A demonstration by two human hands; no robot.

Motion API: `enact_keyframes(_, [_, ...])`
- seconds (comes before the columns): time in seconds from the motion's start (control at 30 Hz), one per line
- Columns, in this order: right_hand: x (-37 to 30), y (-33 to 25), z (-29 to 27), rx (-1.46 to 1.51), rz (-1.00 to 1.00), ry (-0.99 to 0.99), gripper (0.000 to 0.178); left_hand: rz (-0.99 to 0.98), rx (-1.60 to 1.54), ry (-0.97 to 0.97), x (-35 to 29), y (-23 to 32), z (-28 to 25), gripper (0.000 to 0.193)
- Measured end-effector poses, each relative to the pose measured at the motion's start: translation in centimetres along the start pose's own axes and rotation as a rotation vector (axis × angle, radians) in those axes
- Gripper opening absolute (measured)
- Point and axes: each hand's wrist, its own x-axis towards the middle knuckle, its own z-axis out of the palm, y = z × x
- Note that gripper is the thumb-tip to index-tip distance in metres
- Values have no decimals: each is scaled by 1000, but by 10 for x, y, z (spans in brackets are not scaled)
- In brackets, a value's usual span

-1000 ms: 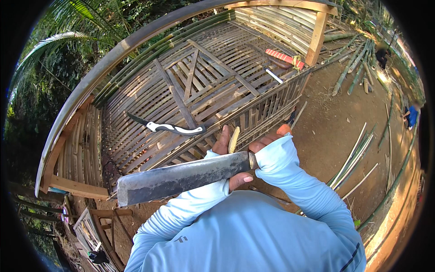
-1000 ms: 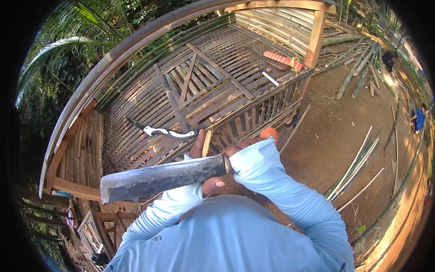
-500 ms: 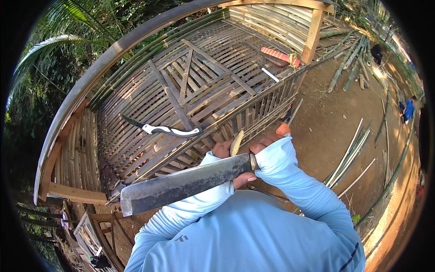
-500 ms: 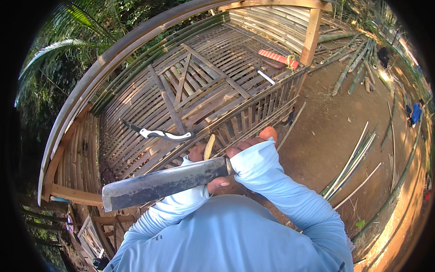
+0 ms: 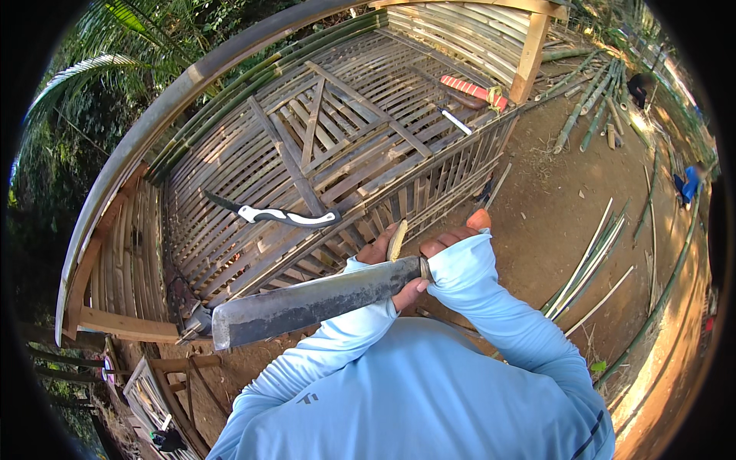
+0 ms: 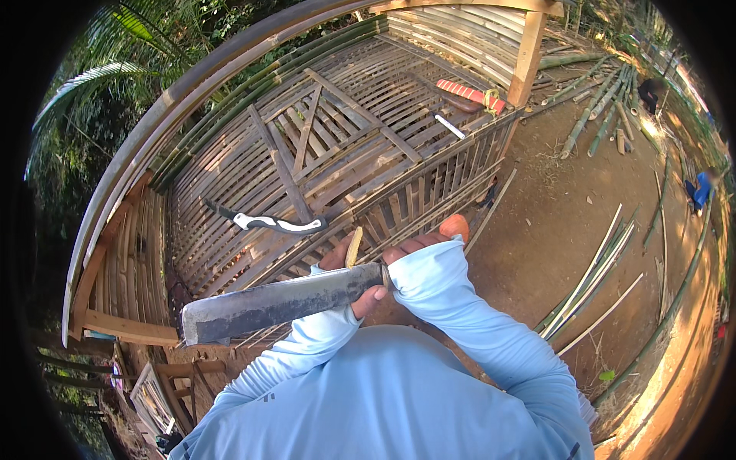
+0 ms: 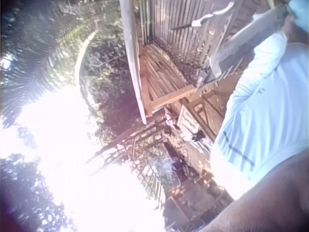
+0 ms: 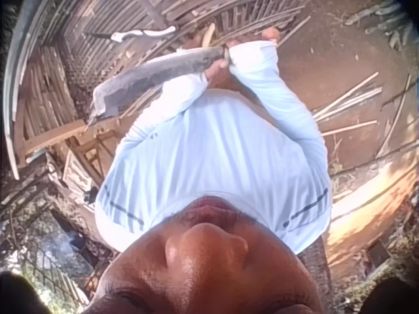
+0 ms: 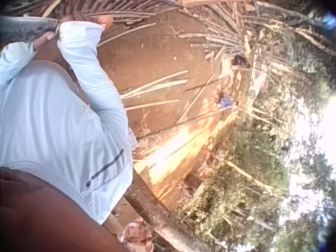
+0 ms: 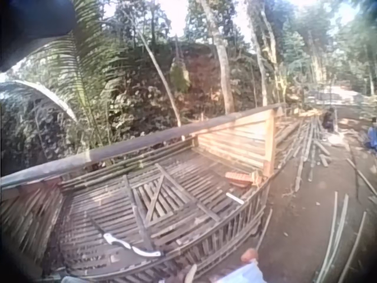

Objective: The person uses a machete to split and shape bamboo strips, then fits them into a curved bamboo frame. They repeatedly test the fit of the strips and adjust them by hand to ensure they align with the structure's curvature.

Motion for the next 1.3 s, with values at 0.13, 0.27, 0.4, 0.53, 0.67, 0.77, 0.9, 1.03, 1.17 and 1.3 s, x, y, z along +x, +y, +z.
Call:
enact_keyframes(0.13, [-1, 3, 5, 10, 3, -14, 26, -63, -7, 2, 3, 0, 2, 83])
enact_keyframes(0.27, [1, 2, 5, 35, 19, -39, 22, -41, 18, 78, 5, -18, 9, 61])
enact_keyframes(0.4, [2, 4, 9, 58, 13, -9, 22, -116, -12, 102, 4, -22, 14, 57])
enact_keyframes(0.53, [5, 6, 13, 75, 49, -72, 23, -181, 12, 127, 5, -11, 12, 50])
enact_keyframes(0.67, [3, 12, 25, 72, 35, -4, 21, -192, 149, 141, 7, -16, 13, 47])
enact_keyframes(0.77, [2, 13, 32, 71, 50, -7, 20, -161, 161, 143, 8, -20, 11, 48])
enact_keyframes(0.9, [3, 16, 35, 91, 61, -26, 19, -173, 273, 159, 12, -17, 12, 48])
enact_keyframes(1.03, [3, 18, 36, 83, 58, -13, 18, -217, 267, 164, 12, -22, 14, 51])
enact_keyframes(1.17, [1, 19, 40, 87, 59, 4, 17, -165, 255, 177, 15, -18, 13, 50])
enact_keyframes(1.3, [1, 20, 40, 59, 41, 0, 17, -197, 213, 135, 14, -21, 11, 51])
